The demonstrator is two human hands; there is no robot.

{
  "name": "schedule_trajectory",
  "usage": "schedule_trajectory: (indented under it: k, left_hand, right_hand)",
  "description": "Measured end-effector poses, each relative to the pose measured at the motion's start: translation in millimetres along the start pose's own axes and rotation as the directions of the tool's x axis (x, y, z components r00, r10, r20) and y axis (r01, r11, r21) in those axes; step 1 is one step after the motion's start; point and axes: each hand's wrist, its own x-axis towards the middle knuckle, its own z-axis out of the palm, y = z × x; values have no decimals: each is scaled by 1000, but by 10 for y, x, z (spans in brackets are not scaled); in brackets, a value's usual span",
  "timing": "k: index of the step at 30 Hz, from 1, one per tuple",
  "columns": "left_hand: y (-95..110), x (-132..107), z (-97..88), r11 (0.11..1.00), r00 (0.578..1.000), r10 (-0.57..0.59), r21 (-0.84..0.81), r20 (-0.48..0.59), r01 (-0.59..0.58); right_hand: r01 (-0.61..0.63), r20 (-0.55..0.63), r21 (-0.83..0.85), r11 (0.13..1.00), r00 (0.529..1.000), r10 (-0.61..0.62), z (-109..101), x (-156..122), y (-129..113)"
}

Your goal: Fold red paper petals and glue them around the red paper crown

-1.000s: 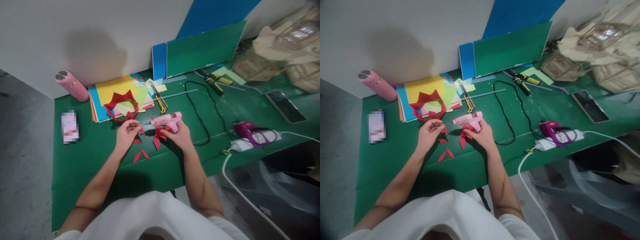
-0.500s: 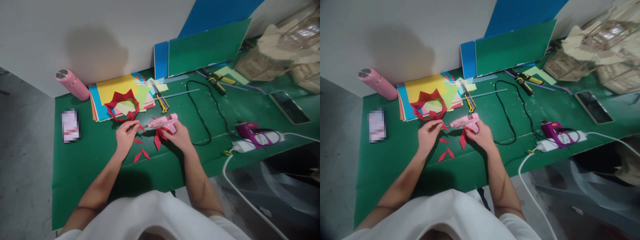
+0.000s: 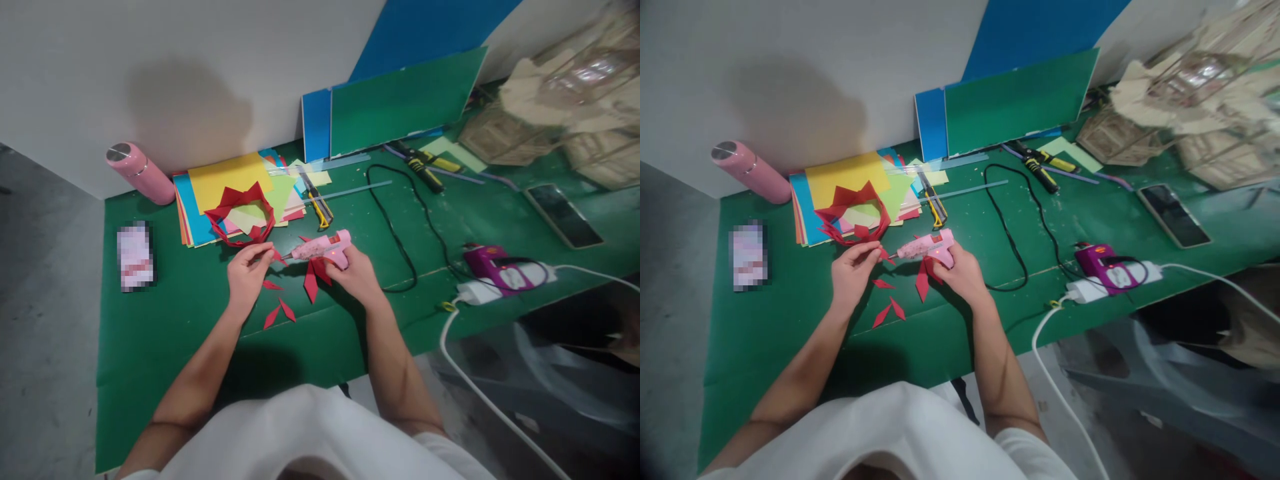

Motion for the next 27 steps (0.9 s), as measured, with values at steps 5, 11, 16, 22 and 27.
schedule_trajectory:
  k: [5, 11, 16, 22, 27]
  left_hand:
    - [16, 0, -6, 1000, 1000, -4, 1, 2, 4]
    - [12, -5, -13, 1000, 1000, -9, 17, 10, 9]
    - [33, -13, -2, 1000, 1000, -22, -20, 6, 22]
    - [58, -20, 8, 999, 999, -42, -30, 18, 42]
    - [57, -19, 2, 999, 999, -39, -14, 17, 39]
  right_hand:
    - [7, 0, -18, 1000, 1000, -7, 1, -1, 10]
    - [29, 37, -36, 999, 999, -28, -8, 12, 19]
    - [44, 41, -34, 998, 998, -42, -19, 22, 45]
    - [25, 19, -20, 999, 1000, -24, -11, -2, 41]
    - [22, 17, -17, 1000, 1000, -22, -2, -5, 30]
